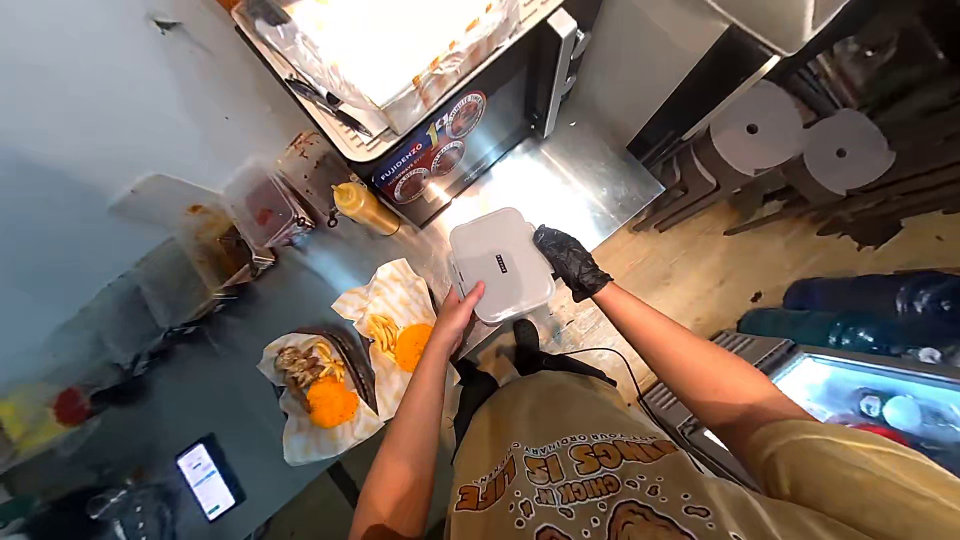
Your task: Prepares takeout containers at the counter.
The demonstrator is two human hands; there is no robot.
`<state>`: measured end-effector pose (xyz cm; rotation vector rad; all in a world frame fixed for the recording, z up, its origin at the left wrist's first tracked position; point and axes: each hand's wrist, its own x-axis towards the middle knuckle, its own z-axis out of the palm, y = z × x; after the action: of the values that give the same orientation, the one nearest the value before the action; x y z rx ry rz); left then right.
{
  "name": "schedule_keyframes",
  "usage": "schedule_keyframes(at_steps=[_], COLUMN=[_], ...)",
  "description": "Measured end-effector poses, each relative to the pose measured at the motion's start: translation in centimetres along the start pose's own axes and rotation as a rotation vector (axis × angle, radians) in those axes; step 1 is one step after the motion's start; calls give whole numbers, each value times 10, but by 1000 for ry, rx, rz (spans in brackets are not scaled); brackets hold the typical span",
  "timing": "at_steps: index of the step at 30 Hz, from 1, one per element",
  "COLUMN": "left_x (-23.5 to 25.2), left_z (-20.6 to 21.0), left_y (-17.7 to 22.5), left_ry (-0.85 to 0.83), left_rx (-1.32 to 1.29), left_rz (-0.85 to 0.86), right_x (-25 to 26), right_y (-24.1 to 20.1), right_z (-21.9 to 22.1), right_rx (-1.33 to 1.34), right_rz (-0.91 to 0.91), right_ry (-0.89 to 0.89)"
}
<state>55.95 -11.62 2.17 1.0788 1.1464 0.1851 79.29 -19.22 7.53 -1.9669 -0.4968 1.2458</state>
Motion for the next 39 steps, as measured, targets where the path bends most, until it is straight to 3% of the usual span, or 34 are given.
schedule_keyframes(at_steps=[3, 7, 9, 11, 14, 18, 22, 26, 30, 34, 37, 39], left_x=[2, 17, 26, 33, 42, 9, -32, -31, -16, -4, -18, -40], left_z=[-12, -16, -16, -15, -9, 9, 40, 58, 59, 56, 51, 41], left_y=[8, 18, 20, 29, 45, 39, -10, -25, -29, -37, -13, 14], left_ry=[122, 165, 158, 136, 147, 346, 337, 294, 371, 496, 514, 457], left_rx=[153, 295, 382, 430, 524, 411, -211, -605, -452, -108, 65, 26], left_rz=[-16, 19, 49, 79, 163, 82, -276, -321, -131, 11, -36, -56], right_x=[41, 52, 59, 80, 106, 118, 123, 122, 111, 98, 88, 61], right_y=[54, 60, 53, 34, -9, -35, -26, -10, 1, -3, -13, -41], right_z=[10, 10, 5, -4, -1, 13, 12, 3, -4, -9, -21, -29], right_rx=[-63, -78, -217, -359, -564, -880, -785, -601, -466, -562, -532, -386], right_rz=[-100, -95, -138, -294, -490, -529, -417, -322, -222, -258, -259, -307], right_ry=[-5, 1, 31, 18, -163, -330, -371, -263, -111, 71, 51, -48])
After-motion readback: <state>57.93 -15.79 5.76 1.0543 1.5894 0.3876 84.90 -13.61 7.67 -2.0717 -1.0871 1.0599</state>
